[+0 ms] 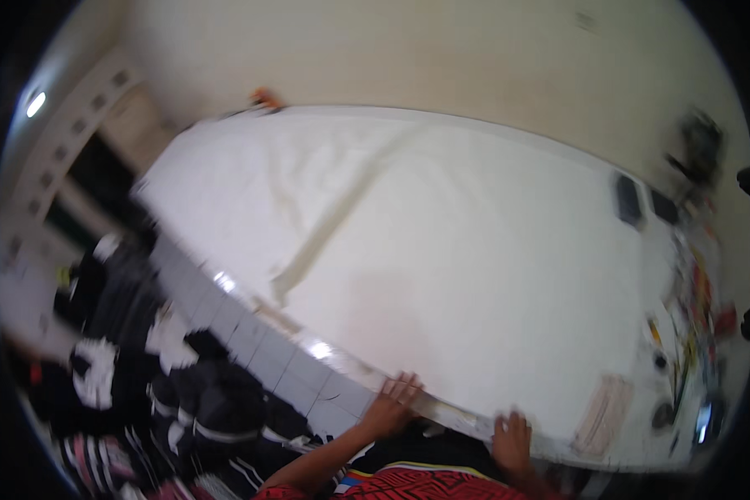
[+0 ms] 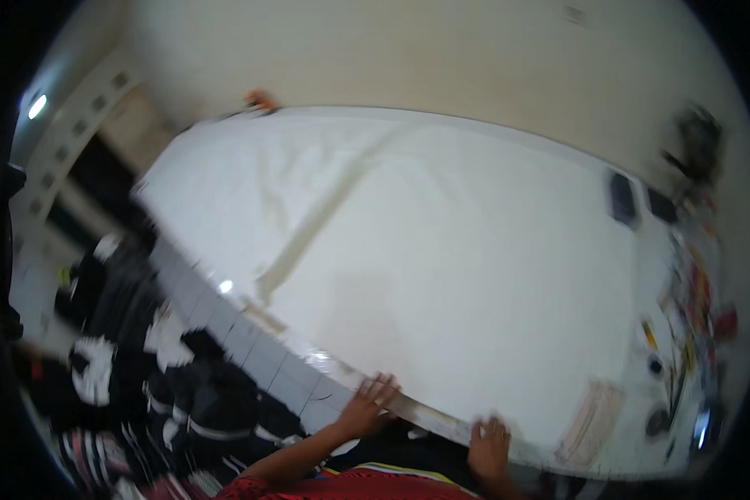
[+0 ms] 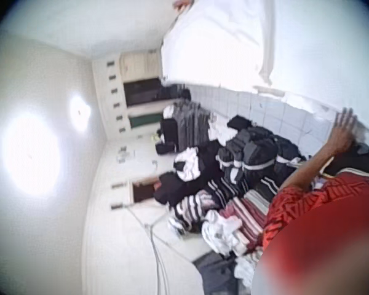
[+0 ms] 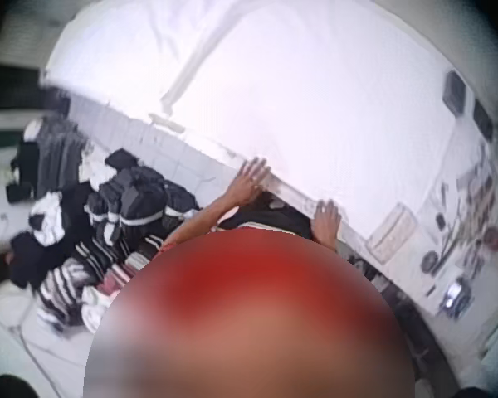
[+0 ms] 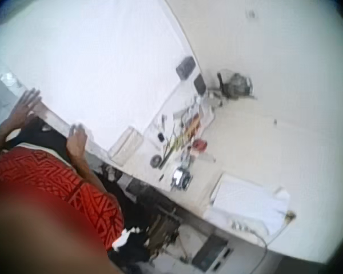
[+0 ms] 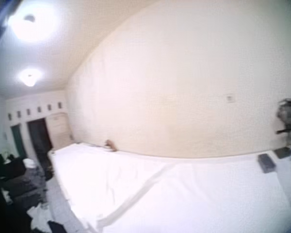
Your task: The person lays a large white fabric on a table, smooths it, and cuts a section using scissors. The person then lifts and repositions the fabric on the table.
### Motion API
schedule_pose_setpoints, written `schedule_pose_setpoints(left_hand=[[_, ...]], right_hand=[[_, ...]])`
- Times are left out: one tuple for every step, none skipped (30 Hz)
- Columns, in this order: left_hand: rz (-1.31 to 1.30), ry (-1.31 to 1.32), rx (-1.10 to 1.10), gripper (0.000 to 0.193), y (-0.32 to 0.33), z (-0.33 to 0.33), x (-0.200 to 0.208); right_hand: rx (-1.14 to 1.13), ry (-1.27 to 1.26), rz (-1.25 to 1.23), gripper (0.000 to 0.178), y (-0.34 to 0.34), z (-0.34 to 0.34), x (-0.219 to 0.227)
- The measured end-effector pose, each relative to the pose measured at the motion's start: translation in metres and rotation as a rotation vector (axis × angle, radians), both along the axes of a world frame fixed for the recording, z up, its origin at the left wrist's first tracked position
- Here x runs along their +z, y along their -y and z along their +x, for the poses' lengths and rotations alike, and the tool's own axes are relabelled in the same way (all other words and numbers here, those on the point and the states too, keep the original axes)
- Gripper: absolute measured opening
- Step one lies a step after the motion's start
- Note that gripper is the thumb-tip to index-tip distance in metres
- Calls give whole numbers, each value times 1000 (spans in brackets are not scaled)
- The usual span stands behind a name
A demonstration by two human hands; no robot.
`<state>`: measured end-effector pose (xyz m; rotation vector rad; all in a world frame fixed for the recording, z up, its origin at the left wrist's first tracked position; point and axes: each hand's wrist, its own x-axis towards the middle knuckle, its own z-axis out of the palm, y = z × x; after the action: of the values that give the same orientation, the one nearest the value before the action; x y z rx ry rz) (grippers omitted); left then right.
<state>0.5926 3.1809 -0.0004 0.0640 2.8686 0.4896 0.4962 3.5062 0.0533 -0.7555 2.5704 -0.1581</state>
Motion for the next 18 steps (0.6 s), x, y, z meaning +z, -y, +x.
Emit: schedule_pose_setpoints(left_hand=[[-22, -206, 14, 63, 6, 21, -3], [178, -215, 60, 56, 13, 33, -9], [359, -168, 89, 49, 27, 37, -9], [434, -120, 172, 46, 42, 44, -11], [517, -76, 241, 43, 58, 50, -11], [615, -105, 292, 40, 82, 56, -11], [631, -162, 317, 40, 112, 63, -10], [616, -174, 367, 39, 138, 73, -13], [610, -225, 409, 38, 171, 86, -10], [605, -270, 449, 38, 209, 104, -10], [572, -227, 531, 36, 245, 123, -8], [529, -266, 566, 35, 284, 146, -5], [483, -271, 590, 34, 328, 167, -1], [439, -307, 605, 34, 369, 186, 3], [428, -266, 660, 32, 414, 203, 6], [403, -335, 733, 32, 450, 221, 12], [384, -338, 808, 32, 491, 237, 18], [357, -339, 880, 32, 529, 252, 25]], right_hand=[[-73, 105, -137, 58, 27, 2, 2], [-187, 276, -211, 48, 48, 10, 4], [-68, 117, -227, 41, 78, 3, 4], [46, -48, -253, 35, 112, -2, 0], [187, -258, -331, 29, 148, -8, -2], [266, -6, -154, 29, 186, -18, -2], [374, 201, -14, 29, 230, -28, 3], [468, 382, 112, 30, 273, -33, 8], [476, 470, -54, 25, 321, -34, 22], [485, 454, -151, 24, 376, -31, 34], [472, 444, -224, 24, 436, -28, 48], [465, 455, -283, 24, 497, -21, 62], [461, 348, -479, 24, 562, -12, 71], [464, 253, -600, 23, 632, -5, 76], [443, 189, -778, 22, 699, 3, 74], [434, 119, -968, 23, 763, 13, 68], [403, 31, -960, 28, 823, 23, 58], [514, -201, -837, 35, 873, 34, 47]])
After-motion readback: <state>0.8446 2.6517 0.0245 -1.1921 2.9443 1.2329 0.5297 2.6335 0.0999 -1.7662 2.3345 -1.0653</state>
